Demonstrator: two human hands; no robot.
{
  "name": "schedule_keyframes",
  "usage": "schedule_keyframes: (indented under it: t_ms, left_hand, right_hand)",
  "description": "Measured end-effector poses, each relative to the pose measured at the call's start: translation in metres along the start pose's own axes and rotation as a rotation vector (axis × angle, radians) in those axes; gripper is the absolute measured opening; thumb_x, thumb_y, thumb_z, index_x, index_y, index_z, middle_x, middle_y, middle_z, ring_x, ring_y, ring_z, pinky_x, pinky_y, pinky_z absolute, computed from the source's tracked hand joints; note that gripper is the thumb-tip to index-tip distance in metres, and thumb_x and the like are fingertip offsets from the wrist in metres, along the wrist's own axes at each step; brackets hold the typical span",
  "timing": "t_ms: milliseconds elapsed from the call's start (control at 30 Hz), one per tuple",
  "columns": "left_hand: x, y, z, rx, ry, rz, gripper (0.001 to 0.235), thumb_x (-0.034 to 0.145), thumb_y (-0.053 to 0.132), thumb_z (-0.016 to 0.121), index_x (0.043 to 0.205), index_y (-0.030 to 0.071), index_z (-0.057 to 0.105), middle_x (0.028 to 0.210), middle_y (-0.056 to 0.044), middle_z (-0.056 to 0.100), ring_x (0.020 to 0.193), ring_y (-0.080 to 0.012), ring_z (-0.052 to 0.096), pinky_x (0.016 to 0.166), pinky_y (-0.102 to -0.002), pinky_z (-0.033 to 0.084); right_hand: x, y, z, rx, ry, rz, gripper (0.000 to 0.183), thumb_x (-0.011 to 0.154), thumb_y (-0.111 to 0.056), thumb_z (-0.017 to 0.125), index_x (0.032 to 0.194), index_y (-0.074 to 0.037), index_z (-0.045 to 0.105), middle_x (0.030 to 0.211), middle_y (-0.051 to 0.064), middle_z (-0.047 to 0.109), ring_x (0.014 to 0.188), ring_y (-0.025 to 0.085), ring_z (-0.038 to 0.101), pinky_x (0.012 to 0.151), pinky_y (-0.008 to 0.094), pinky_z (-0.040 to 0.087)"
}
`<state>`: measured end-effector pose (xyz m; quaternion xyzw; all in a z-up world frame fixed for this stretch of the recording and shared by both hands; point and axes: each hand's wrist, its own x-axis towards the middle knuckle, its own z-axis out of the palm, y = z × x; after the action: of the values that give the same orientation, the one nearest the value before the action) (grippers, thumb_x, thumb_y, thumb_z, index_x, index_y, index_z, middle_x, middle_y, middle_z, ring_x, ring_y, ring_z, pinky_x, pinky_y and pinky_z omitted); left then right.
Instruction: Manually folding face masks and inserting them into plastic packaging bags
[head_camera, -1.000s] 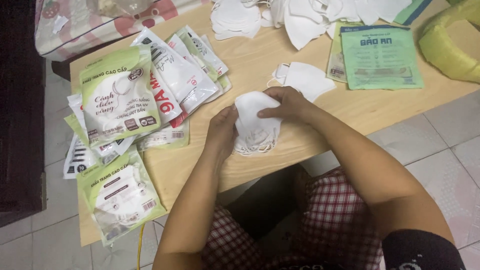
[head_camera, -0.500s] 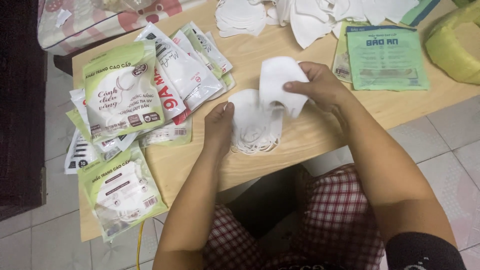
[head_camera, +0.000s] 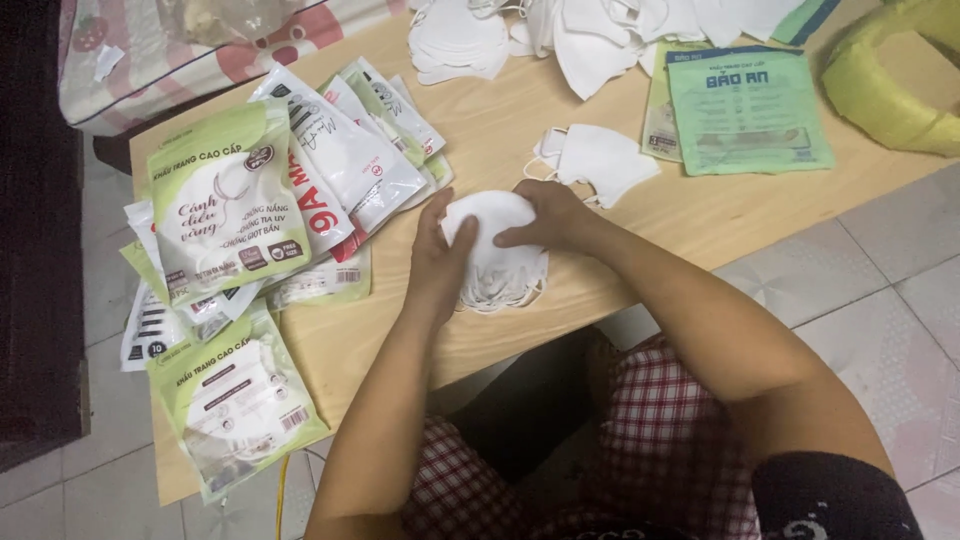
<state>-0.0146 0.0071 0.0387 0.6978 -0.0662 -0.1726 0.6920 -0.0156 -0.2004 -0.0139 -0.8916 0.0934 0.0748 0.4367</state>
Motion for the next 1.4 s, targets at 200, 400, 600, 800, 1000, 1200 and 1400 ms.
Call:
schedule_keyframes:
  t_ms: [200,400,600,800,1000,1200,1400]
  left_hand:
    - [0.010,-0.030,0.000,0.225,0.078,0.229,0.048,0.095,-0.009,0.058,0.141,0.006,0.051,0.143,-0.025,0.051,0.141,-0.0387,0.041,0.120,-0.051,0.035]
    - [0.024,-0.061,-0.008,0.238,0.076,0.176,0.028,0.095,-0.003,0.062,0.107,0.017,0.080,0.108,-0.005,0.077,0.118,-0.0179,0.065,0.108,-0.039,0.048]
    - [0.017,-0.050,-0.007,0.176,0.062,0.079,0.027,0.096,-0.001,0.062,0.109,0.015,0.079,0.113,-0.008,0.075,0.122,-0.0173,0.062,0.110,-0.038,0.046]
    - [0.013,-0.042,-0.007,0.172,0.058,0.040,0.026,0.096,0.000,0.061,0.110,0.013,0.079,0.116,-0.010,0.074,0.127,-0.0208,0.060,0.111,-0.041,0.045]
    - [0.000,-0.021,-0.005,0.166,0.106,0.008,0.025,0.095,0.001,0.061,0.112,0.011,0.078,0.120,-0.014,0.073,0.130,-0.0243,0.058,0.113,-0.043,0.044]
    - [0.006,-0.024,-0.004,0.145,0.131,-0.059,0.023,0.097,0.007,0.063,0.116,0.010,0.077,0.126,-0.018,0.069,0.133,-0.0286,0.057,0.113,-0.043,0.044]
    - [0.004,-0.008,-0.002,0.060,0.130,-0.173,0.029,0.100,0.029,0.065,0.119,0.010,0.075,0.130,-0.020,0.067,0.129,-0.0298,0.060,0.110,-0.043,0.049]
  right_hand:
    - [0.030,0.057,-0.027,-0.045,0.257,-0.142,0.048,0.075,-0.040,0.089,0.116,-0.021,0.073,0.110,0.009,0.074,0.111,0.034,0.068,0.096,0.046,0.054]
    - [0.029,0.105,-0.068,-0.331,0.573,0.060,0.048,0.079,-0.028,0.089,0.122,-0.014,0.073,0.109,0.012,0.070,0.106,0.033,0.068,0.089,0.044,0.057]
    - [0.009,0.078,-0.080,-0.450,0.444,0.179,0.072,0.079,-0.036,0.088,0.139,-0.005,0.063,0.119,0.022,0.067,0.114,0.043,0.059,0.089,0.058,0.050]
    - [0.015,0.075,-0.080,-0.394,0.533,0.212,0.045,0.076,-0.025,0.090,0.115,-0.009,0.074,0.106,0.014,0.068,0.107,0.038,0.058,0.082,0.053,0.046]
    - [0.010,0.078,-0.090,-0.106,0.618,0.078,0.034,0.083,-0.012,0.086,0.114,-0.006,0.072,0.100,0.016,0.069,0.098,0.039,0.068,0.079,0.053,0.056]
    - [-0.022,0.045,-0.096,0.410,0.352,-0.081,0.041,0.080,-0.008,0.086,0.116,0.004,0.069,0.103,0.021,0.070,0.095,0.031,0.068,0.086,0.046,0.056]
    - [-0.049,-0.003,-0.085,0.577,-0.049,-0.106,0.047,0.075,-0.008,0.084,0.120,-0.002,0.071,0.111,0.016,0.076,0.098,0.026,0.073,0.092,0.043,0.058]
